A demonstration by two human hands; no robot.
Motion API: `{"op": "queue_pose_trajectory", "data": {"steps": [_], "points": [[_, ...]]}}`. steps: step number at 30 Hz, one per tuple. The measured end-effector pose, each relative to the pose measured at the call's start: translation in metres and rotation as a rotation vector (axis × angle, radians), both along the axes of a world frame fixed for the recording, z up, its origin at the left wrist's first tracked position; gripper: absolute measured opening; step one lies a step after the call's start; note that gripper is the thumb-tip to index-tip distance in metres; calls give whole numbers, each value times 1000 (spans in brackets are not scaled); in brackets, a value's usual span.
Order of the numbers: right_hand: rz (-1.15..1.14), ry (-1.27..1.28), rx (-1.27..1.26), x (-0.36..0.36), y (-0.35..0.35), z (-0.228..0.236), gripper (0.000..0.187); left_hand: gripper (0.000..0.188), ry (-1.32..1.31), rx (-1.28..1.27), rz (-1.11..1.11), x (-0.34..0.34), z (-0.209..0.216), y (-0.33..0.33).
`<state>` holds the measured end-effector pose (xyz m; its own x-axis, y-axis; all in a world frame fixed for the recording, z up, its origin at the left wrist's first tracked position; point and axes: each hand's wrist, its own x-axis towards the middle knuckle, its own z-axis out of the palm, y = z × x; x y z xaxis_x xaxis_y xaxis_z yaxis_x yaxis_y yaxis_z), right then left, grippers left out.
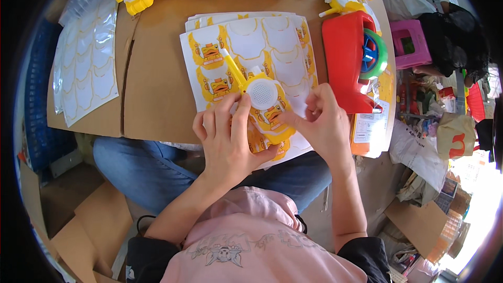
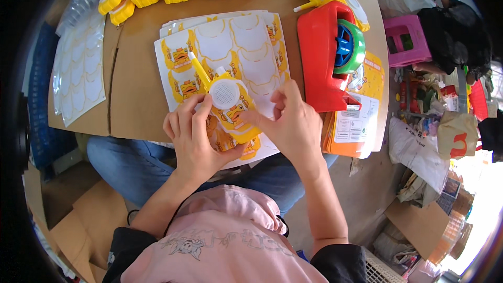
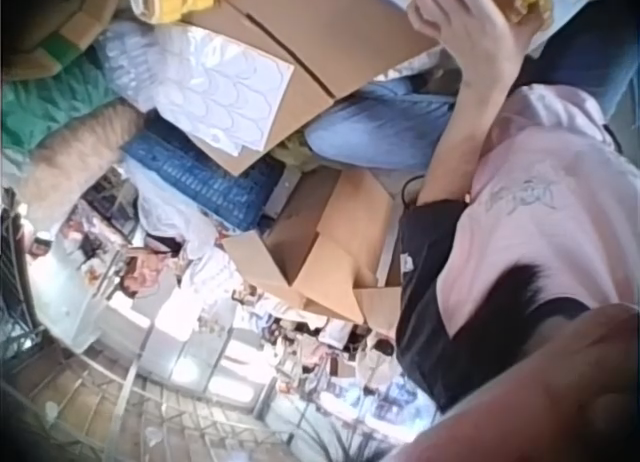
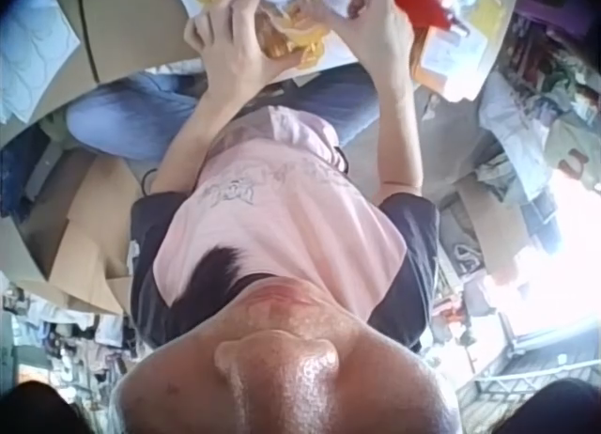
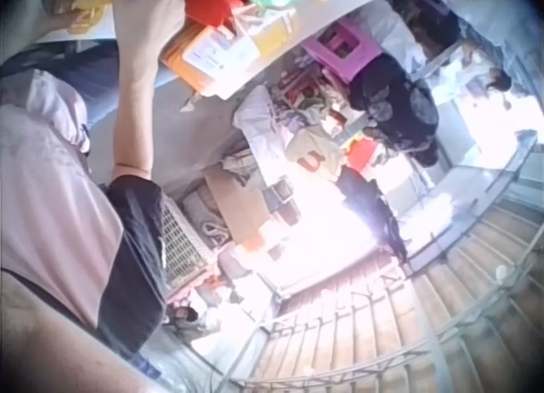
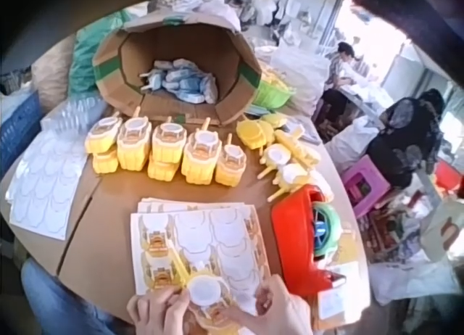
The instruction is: Applying decorative labels and stickers to plastic toy walkie-talkies at a factory workbench.
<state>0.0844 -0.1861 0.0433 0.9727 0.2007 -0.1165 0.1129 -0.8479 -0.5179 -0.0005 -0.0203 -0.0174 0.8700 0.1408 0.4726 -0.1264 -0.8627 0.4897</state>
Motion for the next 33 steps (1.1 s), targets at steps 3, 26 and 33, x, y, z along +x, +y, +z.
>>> {"op": "queue_pose_trajectory", "data": {"steps": [3, 26, 33], "points": [[193, 105, 280, -1, -5, 2, 83, 92, 4, -7, -14, 0, 1, 0], [194, 310, 616, 28, 3, -10, 32, 98, 40, -82, -96, 0, 2, 8], [180, 464, 494, 59, 12, -3, 25, 96, 43, -96, -110, 1, 0, 9]]}}
